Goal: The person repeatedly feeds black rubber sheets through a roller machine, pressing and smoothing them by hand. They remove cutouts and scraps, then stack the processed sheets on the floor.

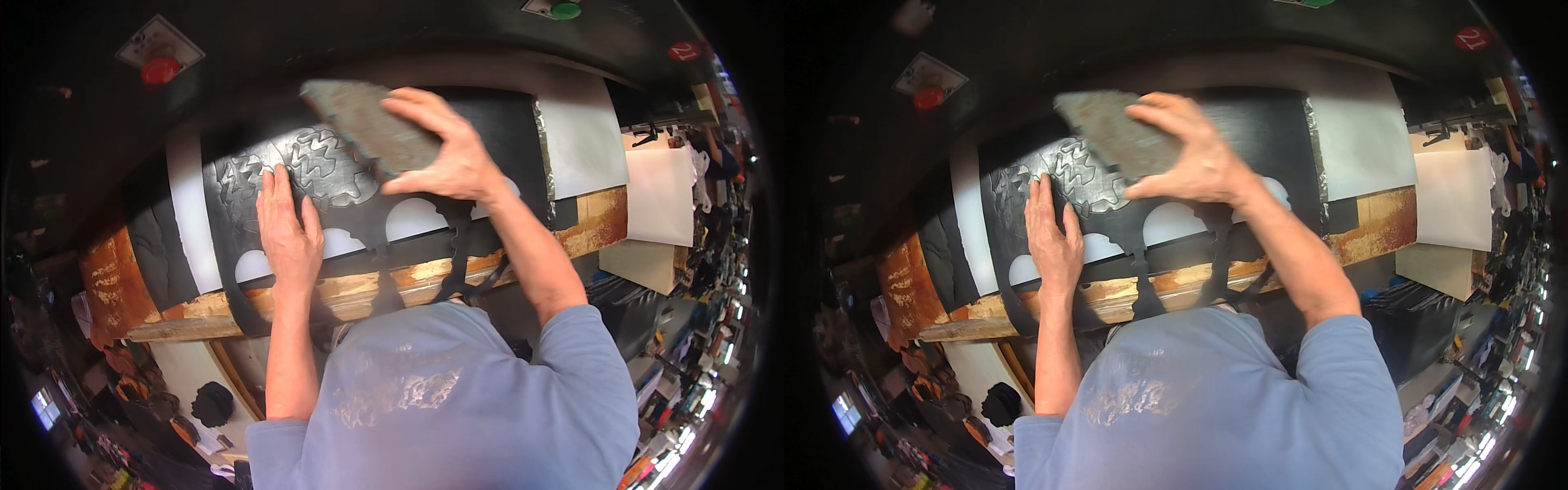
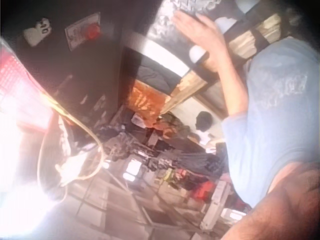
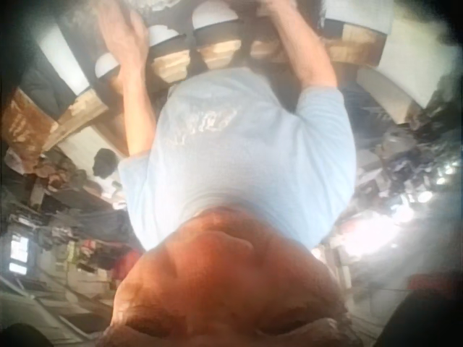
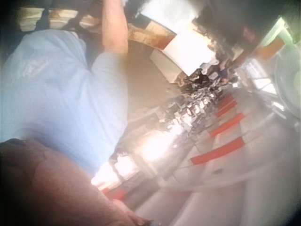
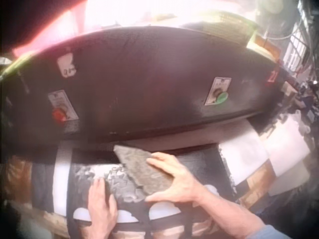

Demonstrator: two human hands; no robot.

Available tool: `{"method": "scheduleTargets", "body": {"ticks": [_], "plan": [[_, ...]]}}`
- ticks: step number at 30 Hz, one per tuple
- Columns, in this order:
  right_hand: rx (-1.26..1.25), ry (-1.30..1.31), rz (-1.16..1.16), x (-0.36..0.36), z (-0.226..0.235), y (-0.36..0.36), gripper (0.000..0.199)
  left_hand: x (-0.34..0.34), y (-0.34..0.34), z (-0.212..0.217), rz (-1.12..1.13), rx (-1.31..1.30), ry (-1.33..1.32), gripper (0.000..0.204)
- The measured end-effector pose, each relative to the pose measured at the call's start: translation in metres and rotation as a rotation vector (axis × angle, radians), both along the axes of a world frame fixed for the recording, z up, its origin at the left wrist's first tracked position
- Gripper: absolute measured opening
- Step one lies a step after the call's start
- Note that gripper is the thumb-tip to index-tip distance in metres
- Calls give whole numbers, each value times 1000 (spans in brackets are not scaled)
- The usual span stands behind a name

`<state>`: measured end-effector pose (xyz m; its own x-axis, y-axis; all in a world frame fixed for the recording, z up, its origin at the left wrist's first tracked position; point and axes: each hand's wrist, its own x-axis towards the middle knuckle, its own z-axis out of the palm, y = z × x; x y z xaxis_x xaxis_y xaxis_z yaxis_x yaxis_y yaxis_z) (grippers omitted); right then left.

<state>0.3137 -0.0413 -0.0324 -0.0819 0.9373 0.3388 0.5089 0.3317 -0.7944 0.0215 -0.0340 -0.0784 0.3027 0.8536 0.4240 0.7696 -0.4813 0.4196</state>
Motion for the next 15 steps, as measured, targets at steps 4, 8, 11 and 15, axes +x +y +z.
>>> {"method": "scheduleTargets", "body": {"ticks": [4,8,11,15], "plan": [[133,-314,-31,36,-15,-15,97,1,0,-1,-15,0,14,60],[164,-398,8,42,-35,-19,92,-1,-3,-5,-29,-4,24,60],[192,-391,37,45,-38,-17,91,-3,0,-4,-38,-4,24,57],[194,-368,52,50,-37,-17,90,-7,-8,9,-32,-179,-222,51]]}}
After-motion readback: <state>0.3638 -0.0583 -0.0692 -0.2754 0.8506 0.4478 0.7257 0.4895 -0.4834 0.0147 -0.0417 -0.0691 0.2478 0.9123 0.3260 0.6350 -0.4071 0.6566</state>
